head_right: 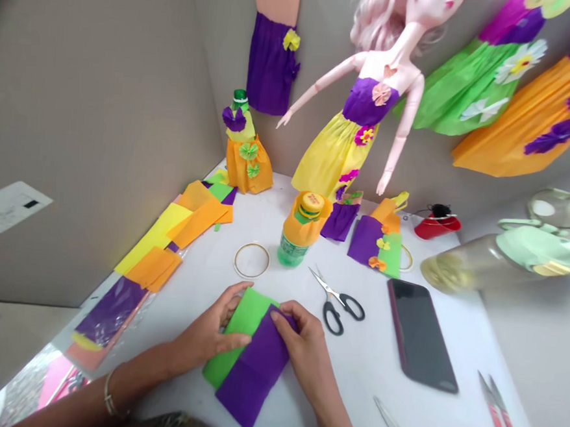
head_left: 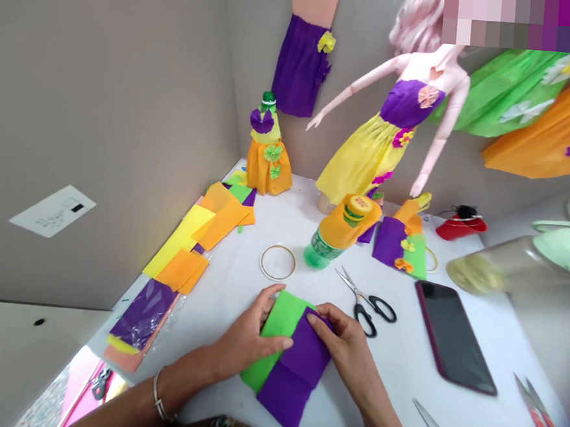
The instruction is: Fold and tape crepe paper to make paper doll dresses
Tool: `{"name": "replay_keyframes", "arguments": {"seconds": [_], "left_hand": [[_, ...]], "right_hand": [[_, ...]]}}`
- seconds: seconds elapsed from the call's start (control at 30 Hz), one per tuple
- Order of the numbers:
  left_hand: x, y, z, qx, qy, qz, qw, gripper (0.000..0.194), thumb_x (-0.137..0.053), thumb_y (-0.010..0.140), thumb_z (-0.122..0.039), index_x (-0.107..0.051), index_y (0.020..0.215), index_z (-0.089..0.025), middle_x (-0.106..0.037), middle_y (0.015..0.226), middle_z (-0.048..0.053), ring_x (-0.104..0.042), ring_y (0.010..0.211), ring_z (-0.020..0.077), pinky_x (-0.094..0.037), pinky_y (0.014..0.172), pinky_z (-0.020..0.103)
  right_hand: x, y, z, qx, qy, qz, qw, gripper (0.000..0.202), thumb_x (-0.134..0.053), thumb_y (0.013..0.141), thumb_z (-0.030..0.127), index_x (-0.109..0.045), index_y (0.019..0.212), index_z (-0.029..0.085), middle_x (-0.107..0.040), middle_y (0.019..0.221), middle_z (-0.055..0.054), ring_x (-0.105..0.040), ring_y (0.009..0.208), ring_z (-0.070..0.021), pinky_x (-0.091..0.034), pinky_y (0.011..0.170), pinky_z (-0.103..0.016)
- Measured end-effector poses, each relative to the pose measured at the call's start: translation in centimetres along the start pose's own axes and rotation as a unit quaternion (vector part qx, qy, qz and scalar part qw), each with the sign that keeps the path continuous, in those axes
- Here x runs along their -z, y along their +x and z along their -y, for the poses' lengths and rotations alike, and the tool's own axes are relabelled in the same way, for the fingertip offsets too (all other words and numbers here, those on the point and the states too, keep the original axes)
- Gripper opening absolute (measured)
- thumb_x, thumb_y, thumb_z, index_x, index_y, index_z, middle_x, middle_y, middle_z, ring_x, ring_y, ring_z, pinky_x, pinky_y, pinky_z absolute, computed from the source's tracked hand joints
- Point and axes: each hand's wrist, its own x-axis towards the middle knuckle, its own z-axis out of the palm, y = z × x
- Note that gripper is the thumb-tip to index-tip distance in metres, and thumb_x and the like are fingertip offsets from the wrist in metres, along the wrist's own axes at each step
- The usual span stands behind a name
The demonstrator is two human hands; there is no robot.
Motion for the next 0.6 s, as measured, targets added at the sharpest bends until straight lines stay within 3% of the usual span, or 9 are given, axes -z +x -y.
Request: {"name": "replay_keyframes", "arguments": {"seconds": [0.17,0.3,0.43,0.53,0.6], "left_hand": [[0.0,0.0,0.7,-0.027,0.129,-0.039,0.991,0.082,-0.056,0.074,-0.005,-0.025,0.148,-0.025,-0.058,0.12,0.011,-0.063,0.1,0.0213,-0.049,0.089,0.036],[0.7,0.0,1.0,-0.049,0.199,-0.049,0.977,0.076,-0.047,0.074,-0.001,-0.03,0.146,-0.021,-0.059,0.098,0.005,-0.062,0.086,0.0171,-0.049,0.08,0.032],[2.0,0.0,0.0,-0.059,0.23,-0.035,0.971,0.074,-0.043,0.072,-0.001,-0.034,0.143,-0.021,-0.059,0.101,0.005,-0.062,0.082,0.0145,-0.05,0.074,0.027],[4.1,0.1,-1.8,-0.078,0.297,-0.056,0.95,0.063,-0.045,0.077,-0.005,-0.041,0.138,-0.022,-0.063,0.106,0.006,-0.063,0.092,0.0165,-0.051,0.086,0.032],[6.0,0.5,-3.3,-0.106,0.4,-0.115,0.903,0.052,-0.048,0.082,-0.012,-0.047,0.132,-0.023,-0.062,0.118,0.009,-0.059,0.113,0.0214,-0.045,0.102,0.039]], "right_hand": [[0.1,-0.2,0.4,-0.001,0.018,-0.034,0.999,0.034,-0.072,0.077,0.051,-0.062,0.077,0.019,-0.054,0.066,0.001,-0.045,0.058,-0.0125,-0.034,0.052,-0.023],[0.5,-0.3,0.5,-0.025,0.091,-0.075,0.993,0.035,-0.076,0.073,0.051,-0.06,0.077,0.02,-0.056,0.064,0.002,-0.046,0.055,-0.0123,-0.034,0.05,-0.023],[0.6,-0.2,0.5,-0.033,0.136,-0.112,0.984,0.038,-0.08,0.07,0.05,-0.059,0.08,0.021,-0.058,0.063,0.003,-0.047,0.054,-0.0117,-0.035,0.05,-0.022],[0.6,-0.2,0.6,-0.036,0.123,-0.122,0.984,0.037,-0.08,0.069,0.05,-0.06,0.079,0.021,-0.058,0.063,0.002,-0.048,0.054,-0.0126,-0.036,0.05,-0.022],[0.4,-0.2,0.7,-0.036,0.109,-0.118,0.986,0.038,-0.079,0.068,0.051,-0.059,0.078,0.021,-0.058,0.062,0.002,-0.049,0.054,-0.0131,-0.036,0.05,-0.023]]}}
